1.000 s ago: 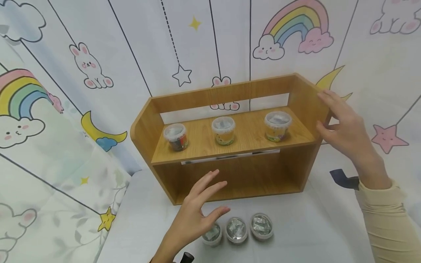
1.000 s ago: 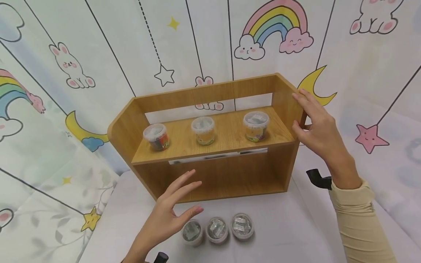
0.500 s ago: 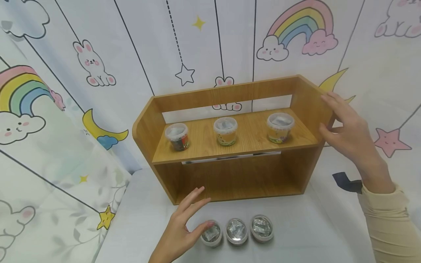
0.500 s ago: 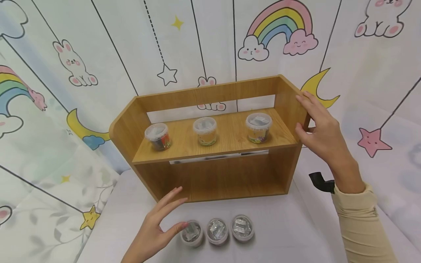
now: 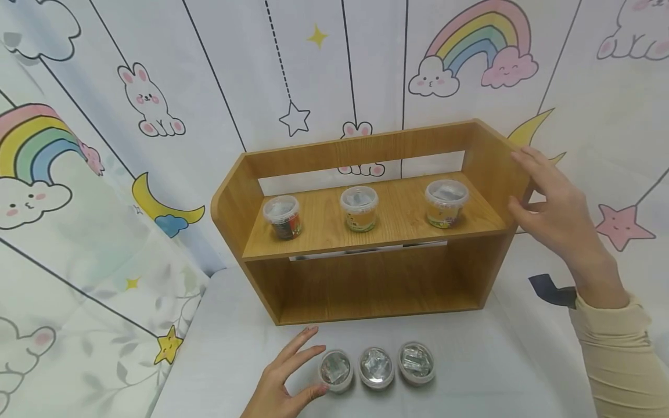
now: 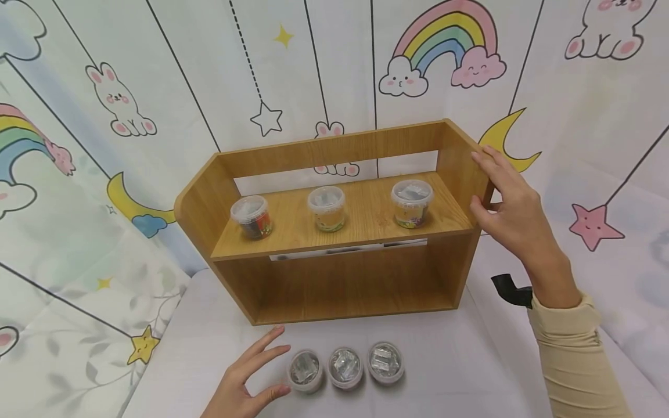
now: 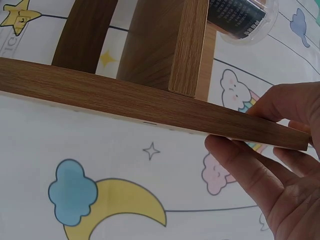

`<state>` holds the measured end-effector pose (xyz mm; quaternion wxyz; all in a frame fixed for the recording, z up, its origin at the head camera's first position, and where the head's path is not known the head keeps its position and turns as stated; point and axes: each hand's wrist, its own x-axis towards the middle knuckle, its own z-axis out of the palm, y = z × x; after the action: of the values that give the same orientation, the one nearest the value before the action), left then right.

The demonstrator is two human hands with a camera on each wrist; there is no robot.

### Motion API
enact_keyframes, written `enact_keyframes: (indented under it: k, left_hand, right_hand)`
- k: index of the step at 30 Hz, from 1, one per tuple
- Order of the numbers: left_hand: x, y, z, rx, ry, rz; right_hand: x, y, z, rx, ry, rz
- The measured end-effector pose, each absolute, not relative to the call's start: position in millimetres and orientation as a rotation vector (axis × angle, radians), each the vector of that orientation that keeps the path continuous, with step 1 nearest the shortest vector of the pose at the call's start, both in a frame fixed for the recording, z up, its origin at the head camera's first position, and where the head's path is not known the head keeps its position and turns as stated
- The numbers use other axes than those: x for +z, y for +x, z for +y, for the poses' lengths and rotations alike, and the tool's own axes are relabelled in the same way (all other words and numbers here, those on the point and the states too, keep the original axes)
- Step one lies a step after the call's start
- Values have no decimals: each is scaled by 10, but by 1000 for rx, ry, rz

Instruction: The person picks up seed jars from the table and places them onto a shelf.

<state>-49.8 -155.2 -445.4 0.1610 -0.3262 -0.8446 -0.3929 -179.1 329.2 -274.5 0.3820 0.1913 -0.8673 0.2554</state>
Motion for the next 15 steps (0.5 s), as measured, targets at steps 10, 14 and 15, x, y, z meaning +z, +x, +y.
enact_keyframes:
  k: [10, 14, 15]
  left_hand:
    - [-4835, -462, -1621, -1221, -793, -2505]
    - [-4947, -466, -1605, -1300, -752, -2514]
    - [-4969, -466, -1598, -1321, -745, -2516]
  right_hand:
    - [-2748, -1800, 3290, 651, 483, -2211]
    - [-2751, -1803, 3287, 655, 484, -2210]
    - [-2750, -1803, 3284, 655, 484, -2210]
